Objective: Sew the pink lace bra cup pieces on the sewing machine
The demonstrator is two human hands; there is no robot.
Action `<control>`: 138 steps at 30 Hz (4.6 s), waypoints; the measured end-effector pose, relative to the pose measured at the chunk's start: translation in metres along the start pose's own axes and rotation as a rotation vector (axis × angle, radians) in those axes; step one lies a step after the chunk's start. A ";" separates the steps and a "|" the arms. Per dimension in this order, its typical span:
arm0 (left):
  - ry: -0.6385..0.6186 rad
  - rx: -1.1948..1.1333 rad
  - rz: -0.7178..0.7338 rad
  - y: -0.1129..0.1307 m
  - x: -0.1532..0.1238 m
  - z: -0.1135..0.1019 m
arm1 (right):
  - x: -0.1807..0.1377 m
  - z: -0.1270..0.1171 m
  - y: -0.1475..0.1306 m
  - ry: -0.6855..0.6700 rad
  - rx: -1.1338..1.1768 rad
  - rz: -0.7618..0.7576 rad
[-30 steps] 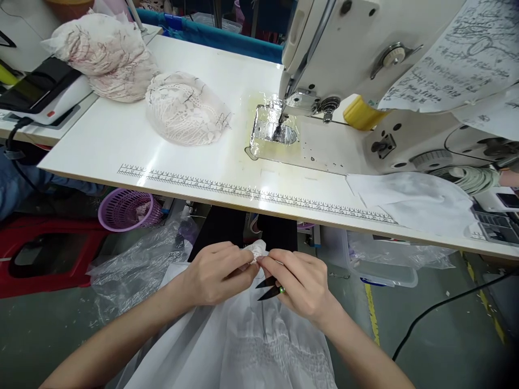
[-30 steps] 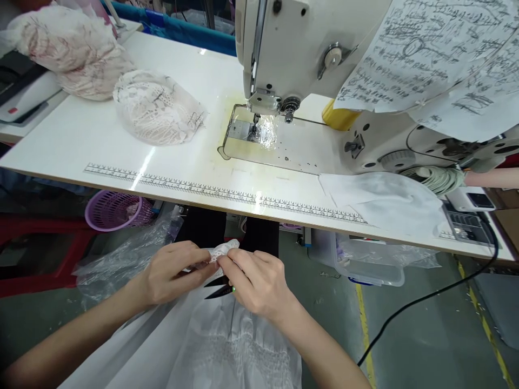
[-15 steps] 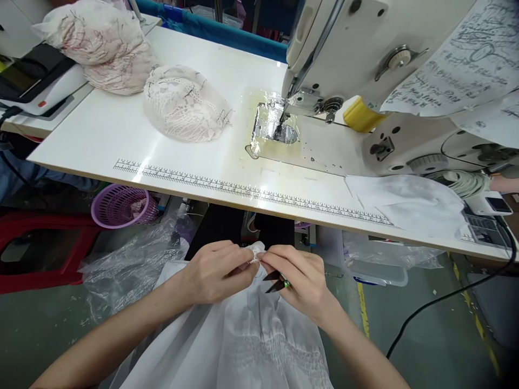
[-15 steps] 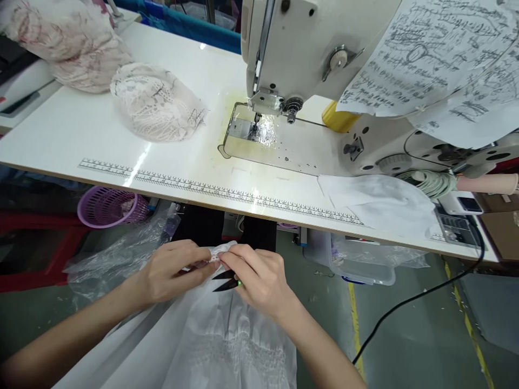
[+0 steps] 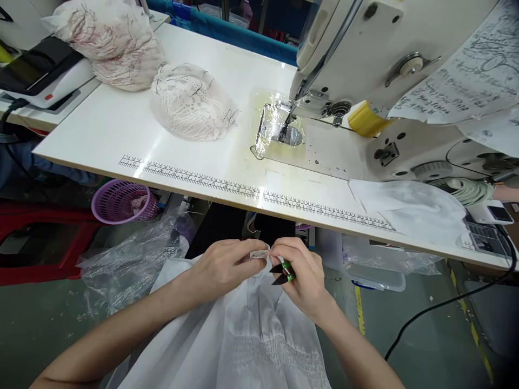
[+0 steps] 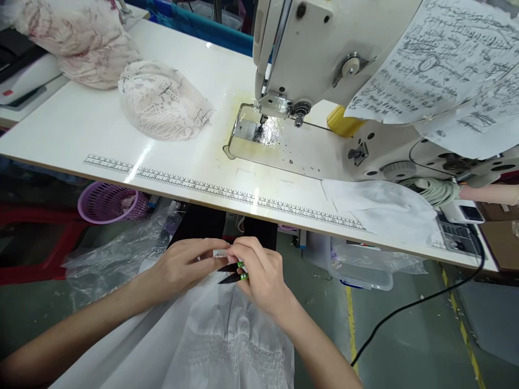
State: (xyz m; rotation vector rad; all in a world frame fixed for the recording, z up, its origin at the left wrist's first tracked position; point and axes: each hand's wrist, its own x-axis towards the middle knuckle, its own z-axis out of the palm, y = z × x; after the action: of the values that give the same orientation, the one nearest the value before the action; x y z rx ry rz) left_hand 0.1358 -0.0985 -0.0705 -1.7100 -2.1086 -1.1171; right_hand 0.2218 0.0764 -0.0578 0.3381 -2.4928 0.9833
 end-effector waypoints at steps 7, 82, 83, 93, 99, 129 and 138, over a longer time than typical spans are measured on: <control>0.018 0.030 0.020 -0.002 -0.003 0.001 | -0.001 0.004 -0.002 -0.116 0.798 0.578; -0.253 -0.947 -1.008 -0.007 0.008 -0.028 | 0.003 -0.010 0.000 -0.170 0.639 0.734; -0.270 -0.986 -1.037 -0.008 0.008 -0.028 | 0.002 -0.011 0.001 -0.166 0.664 0.737; -0.198 -1.253 -1.194 -0.001 0.003 -0.017 | -0.001 -0.010 0.006 -0.058 0.591 0.652; -0.151 -1.216 -1.198 -0.002 0.002 -0.013 | -0.001 -0.008 -0.003 0.165 0.213 0.195; -0.113 -0.545 -0.762 0.016 0.007 -0.007 | -0.006 -0.008 -0.003 0.045 0.183 0.288; -0.224 -0.639 -0.879 0.009 0.007 -0.009 | -0.002 0.002 -0.002 -0.060 0.668 0.583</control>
State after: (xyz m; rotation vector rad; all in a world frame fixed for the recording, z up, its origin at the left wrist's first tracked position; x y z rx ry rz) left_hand 0.1389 -0.0994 -0.0567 -1.0661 -2.9893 -2.0860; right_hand 0.2235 0.0740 -0.0587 -0.1933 -2.2768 2.0626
